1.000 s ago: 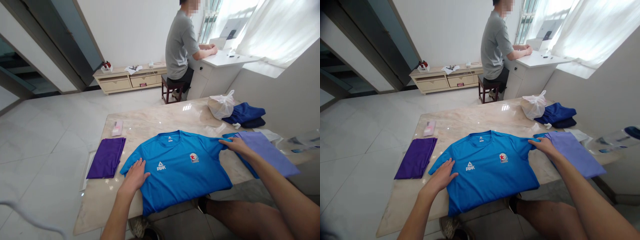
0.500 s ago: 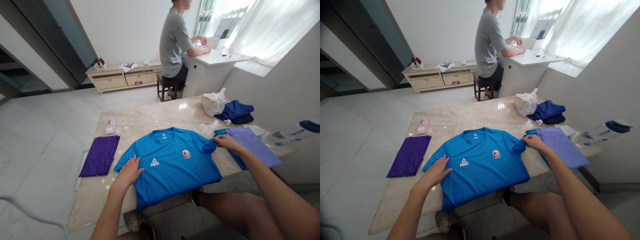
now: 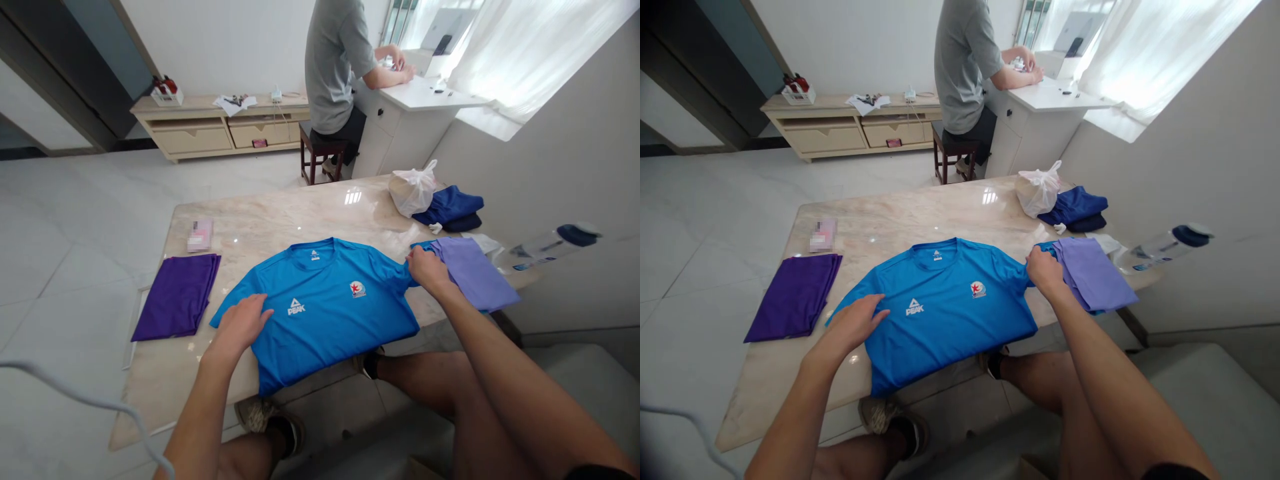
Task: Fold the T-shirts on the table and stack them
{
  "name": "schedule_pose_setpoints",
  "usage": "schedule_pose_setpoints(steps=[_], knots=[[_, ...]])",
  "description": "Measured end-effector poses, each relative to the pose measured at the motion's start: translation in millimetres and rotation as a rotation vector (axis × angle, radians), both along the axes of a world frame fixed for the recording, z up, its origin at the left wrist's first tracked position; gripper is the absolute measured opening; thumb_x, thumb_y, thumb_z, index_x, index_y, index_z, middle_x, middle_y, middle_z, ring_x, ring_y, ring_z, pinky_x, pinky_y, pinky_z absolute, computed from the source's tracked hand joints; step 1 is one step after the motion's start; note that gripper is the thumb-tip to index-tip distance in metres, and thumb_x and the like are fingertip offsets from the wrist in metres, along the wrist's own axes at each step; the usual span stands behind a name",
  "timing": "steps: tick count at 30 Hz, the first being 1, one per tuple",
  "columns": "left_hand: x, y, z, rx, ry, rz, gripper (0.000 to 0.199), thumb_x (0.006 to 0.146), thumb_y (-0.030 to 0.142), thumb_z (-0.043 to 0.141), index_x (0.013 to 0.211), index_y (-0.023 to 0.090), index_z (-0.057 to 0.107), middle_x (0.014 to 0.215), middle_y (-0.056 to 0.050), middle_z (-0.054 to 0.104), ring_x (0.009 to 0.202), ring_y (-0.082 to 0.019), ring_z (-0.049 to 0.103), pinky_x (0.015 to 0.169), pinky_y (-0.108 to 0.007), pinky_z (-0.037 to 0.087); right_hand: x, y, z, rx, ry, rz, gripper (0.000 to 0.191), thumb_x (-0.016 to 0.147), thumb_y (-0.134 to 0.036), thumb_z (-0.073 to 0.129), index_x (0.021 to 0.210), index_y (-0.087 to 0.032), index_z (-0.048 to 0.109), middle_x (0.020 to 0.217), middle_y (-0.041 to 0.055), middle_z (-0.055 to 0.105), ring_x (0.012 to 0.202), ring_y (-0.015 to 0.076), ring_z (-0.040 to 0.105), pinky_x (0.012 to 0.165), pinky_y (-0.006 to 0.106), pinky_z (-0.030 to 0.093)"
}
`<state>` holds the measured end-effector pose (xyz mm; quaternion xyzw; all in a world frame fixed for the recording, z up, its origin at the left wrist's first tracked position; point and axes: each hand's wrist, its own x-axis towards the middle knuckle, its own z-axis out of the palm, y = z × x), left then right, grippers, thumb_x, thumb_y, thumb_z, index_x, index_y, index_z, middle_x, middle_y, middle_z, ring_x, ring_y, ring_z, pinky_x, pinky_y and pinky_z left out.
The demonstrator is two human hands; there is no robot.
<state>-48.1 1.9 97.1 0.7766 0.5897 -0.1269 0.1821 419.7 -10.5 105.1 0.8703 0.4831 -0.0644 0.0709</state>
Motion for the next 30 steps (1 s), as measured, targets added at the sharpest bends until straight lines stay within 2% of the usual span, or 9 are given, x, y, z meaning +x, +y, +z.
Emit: schedule_pose_setpoints(steps=[6, 9, 11, 13, 16, 20, 23, 27, 30], knots=[[2, -4, 30.6, 0.351, -0.053, 0.185, 0.044, 0.112, 0.036, 0.039, 0.139, 0.023, 0.071, 0.133, -0.013, 0.079, 0.116, -0.033, 0.075, 0.087, -0.038, 0.058, -53, 1, 28.7, 0.075, -0.037, 0.202, 0.040, 0.114, -0.035, 0.037, 0.134, -0.012, 0.061, 0.113, 0.0255, 0.078, 0.103, 0.0351, 0.077, 0.087, 0.039, 0.054], [-6, -8, 37.3, 0.391, -0.037, 0.288, 0.042, 0.110, 0.037, 0.041, 0.130, 0.024, 0.075, 0.123, -0.012, 0.081, 0.104, -0.033, 0.076, 0.080, -0.037, 0.056, -79, -2, 37.3, 0.076, 0.281, 0.464, 0.036, 0.116, -0.037, 0.038, 0.134, -0.018, 0.062, 0.109, 0.0155, 0.081, 0.090, 0.0263, 0.078, 0.084, 0.031, 0.054], [-14, -10, 38.2, 0.437, -0.024, 0.344, 0.042, 0.110, 0.038, 0.041, 0.128, 0.024, 0.076, 0.122, -0.012, 0.081, 0.102, -0.034, 0.076, 0.079, -0.038, 0.055, -86, -3, 37.9, 0.053, 0.548, 0.535, 0.036, 0.117, -0.036, 0.035, 0.133, -0.019, 0.061, 0.109, 0.0105, 0.082, 0.076, 0.0197, 0.075, 0.077, 0.027, 0.055], [-26, -11, 35.0, 0.461, -0.012, 0.382, 0.042, 0.110, 0.037, 0.040, 0.130, 0.023, 0.074, 0.125, -0.014, 0.080, 0.104, -0.035, 0.076, 0.082, -0.040, 0.055, -85, -1, 36.4, 0.070, 0.658, 0.463, 0.037, 0.116, -0.029, 0.031, 0.135, -0.016, 0.060, 0.108, 0.0102, 0.082, 0.068, 0.0162, 0.073, 0.070, 0.025, 0.054], [-43, -12, 22.8, 0.358, 0.034, 0.401, 0.041, 0.108, 0.035, 0.042, 0.134, 0.018, 0.069, 0.129, -0.018, 0.078, 0.108, -0.037, 0.076, 0.087, -0.043, 0.057, -75, -1, 37.4, 0.084, 0.512, 0.385, 0.038, 0.114, -0.020, 0.032, 0.140, -0.012, 0.058, 0.108, 0.0129, 0.082, 0.073, 0.0170, 0.074, 0.074, 0.025, 0.053], [-59, -16, 5.1, 0.144, 0.117, 0.434, 0.049, 0.106, 0.045, 0.046, 0.135, 0.009, 0.064, 0.130, -0.027, 0.075, 0.116, -0.042, 0.075, 0.092, -0.047, 0.058, -75, -12, 48.8, 0.015, 0.187, 0.484, 0.037, 0.112, -0.027, 0.043, 0.140, -0.013, 0.064, 0.114, 0.0182, 0.081, 0.103, 0.0282, 0.077, 0.086, 0.031, 0.051], [-68, -21, -3.0, 0.032, 0.147, 0.500, 0.061, 0.106, 0.056, 0.046, 0.134, 0.006, 0.062, 0.128, -0.031, 0.074, 0.123, -0.043, 0.073, 0.095, -0.047, 0.058, -84, -19, 57.9, 0.045, 0.122, 0.511, 0.041, 0.113, -0.035, 0.041, 0.140, -0.016, 0.066, 0.112, 0.0171, 0.081, 0.108, 0.0315, 0.075, 0.087, 0.033, 0.050], [-76, -22, -12.5, 0.011, 0.142, 0.533, 0.057, 0.097, 0.062, 0.058, 0.125, 0.013, 0.066, 0.126, -0.027, 0.076, 0.124, -0.041, 0.073, 0.092, -0.042, 0.058, -101, -19, 66.4, 0.073, 0.101, 0.532, 0.043, 0.114, -0.038, 0.039, 0.137, -0.018, 0.069, 0.109, 0.0174, 0.081, 0.102, 0.0332, 0.076, 0.083, 0.035, 0.049], [-75, -17, -17.6, 0.012, 0.053, 0.489, 0.032, 0.091, 0.052, 0.067, 0.099, 0.021, 0.068, 0.120, -0.020, 0.078, 0.119, -0.037, 0.074, 0.090, -0.037, 0.056, -112, -17, 70.9, 0.054, 0.105, 0.546, 0.043, 0.114, -0.039, 0.040, 0.136, -0.018, 0.070, 0.109, 0.0179, 0.080, 0.101, 0.0342, 0.076, 0.082, 0.036, 0.049]])
